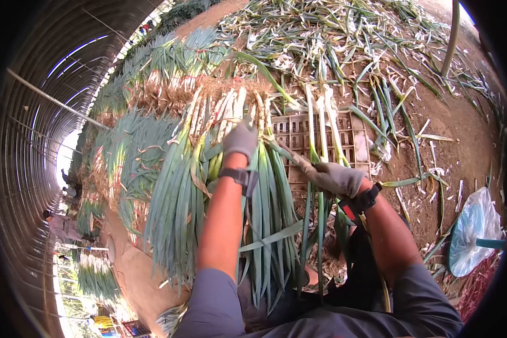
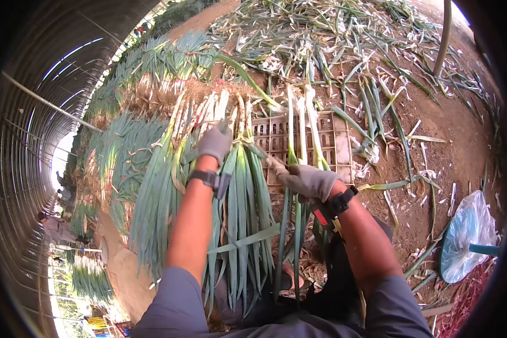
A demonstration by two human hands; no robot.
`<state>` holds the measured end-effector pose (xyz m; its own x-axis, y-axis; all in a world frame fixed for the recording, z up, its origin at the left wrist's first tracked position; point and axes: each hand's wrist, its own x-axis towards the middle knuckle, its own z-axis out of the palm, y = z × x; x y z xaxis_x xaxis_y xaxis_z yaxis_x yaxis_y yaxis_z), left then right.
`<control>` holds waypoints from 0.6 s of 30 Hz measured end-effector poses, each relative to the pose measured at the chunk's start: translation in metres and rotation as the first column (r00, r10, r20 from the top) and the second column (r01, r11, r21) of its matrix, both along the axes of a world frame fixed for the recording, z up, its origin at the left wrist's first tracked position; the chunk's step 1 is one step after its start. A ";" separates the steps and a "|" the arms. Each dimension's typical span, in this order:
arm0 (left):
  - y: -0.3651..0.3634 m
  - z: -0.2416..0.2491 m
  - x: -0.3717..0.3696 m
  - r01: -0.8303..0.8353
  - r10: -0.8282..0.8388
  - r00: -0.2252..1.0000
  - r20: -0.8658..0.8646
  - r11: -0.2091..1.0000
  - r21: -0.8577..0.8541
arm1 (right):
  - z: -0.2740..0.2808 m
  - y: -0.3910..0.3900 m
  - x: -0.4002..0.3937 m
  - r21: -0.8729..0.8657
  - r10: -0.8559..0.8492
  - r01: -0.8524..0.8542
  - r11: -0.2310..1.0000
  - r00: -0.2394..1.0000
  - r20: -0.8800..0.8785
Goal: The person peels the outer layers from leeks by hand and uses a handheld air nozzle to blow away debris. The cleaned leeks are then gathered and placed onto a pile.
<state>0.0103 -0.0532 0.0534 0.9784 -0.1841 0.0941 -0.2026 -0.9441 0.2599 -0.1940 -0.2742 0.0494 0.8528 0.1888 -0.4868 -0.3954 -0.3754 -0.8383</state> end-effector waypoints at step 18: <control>-0.003 -0.069 0.008 -0.072 0.214 0.934 -0.285 0.896 0.438 | -0.019 0.008 0.007 0.041 0.090 -0.092 0.995 0.994 0.059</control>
